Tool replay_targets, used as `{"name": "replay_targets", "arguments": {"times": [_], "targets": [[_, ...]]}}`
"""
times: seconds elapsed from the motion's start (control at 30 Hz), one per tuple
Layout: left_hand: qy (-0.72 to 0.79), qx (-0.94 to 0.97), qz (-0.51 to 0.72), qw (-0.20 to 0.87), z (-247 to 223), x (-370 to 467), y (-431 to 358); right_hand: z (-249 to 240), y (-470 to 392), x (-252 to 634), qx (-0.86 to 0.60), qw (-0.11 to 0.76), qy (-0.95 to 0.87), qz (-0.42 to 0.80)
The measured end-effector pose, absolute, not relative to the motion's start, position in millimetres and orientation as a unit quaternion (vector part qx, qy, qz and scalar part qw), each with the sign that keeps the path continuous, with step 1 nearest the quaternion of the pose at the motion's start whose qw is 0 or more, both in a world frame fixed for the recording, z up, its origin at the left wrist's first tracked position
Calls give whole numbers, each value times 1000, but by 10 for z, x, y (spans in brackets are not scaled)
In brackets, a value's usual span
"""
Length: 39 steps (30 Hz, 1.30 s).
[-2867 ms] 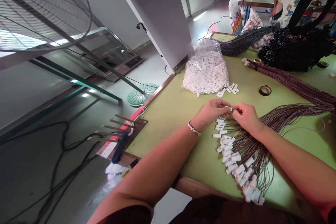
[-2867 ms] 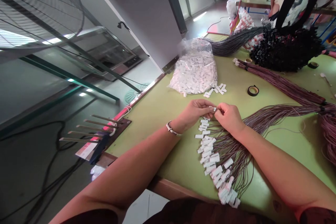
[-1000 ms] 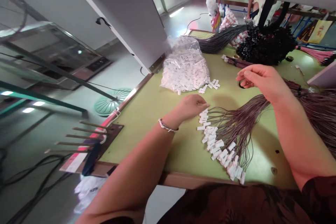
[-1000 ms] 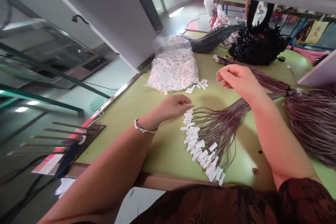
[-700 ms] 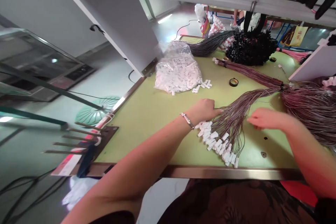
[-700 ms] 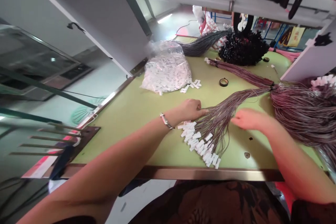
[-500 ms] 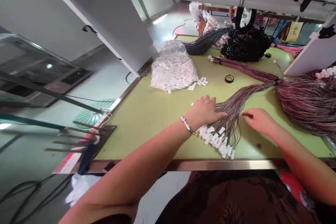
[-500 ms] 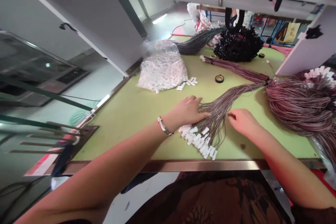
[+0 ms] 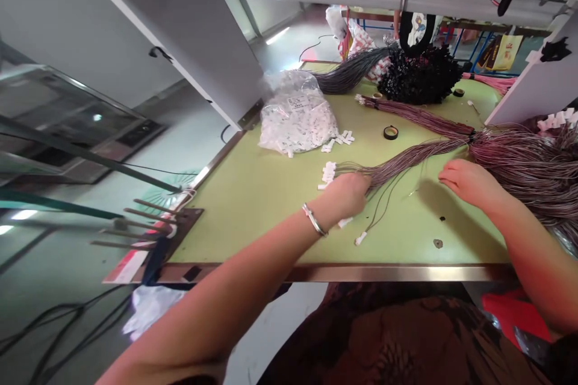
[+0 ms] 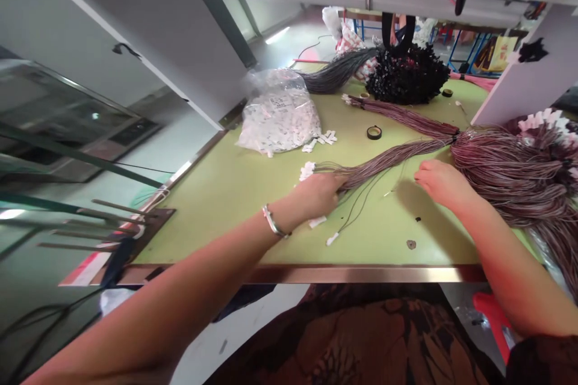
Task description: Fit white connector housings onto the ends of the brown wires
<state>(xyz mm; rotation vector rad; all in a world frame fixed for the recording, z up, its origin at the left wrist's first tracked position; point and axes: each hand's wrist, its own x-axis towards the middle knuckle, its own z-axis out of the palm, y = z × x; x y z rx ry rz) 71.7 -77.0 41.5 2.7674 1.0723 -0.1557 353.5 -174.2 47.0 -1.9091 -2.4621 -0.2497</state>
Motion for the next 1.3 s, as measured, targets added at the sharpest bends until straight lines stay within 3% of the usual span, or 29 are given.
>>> {"name": "replay_targets", "arguments": {"times": [0.07,0.23,0.43,0.6,0.77,0.9,1.0,1.1,1.3], "targets": [[318,944,-19,88,444,646,-629,450,-1822,3551,-598,25,-800,-43],[335,937,30,97,449,550,-788,370,-1878,3349,-622,-26,-782,-32],[278,954,90,69,205,451,-1093,402,-1668,2953,-601,54,-794,-76],[257,960,97,58,69,415,-1097,100,-1345,2842,-580,10,-810,-81],[240,943,148,178,232,310,-1008,-63,-1198,2983,-523,5,-844,-120],[356,864,209,288,446,217,-552,25,-1202,2999,-501,106,-854,-93],[468,824,233,218,464,259,6,153,-1207,2994,-520,219,-822,-76],[452,860,208,115,339,419,513,229,-1202,3019,-569,282,-769,-73],[413,904,98,48,81,723,931,58,-1220,3101,-669,236,-701,64]]}}
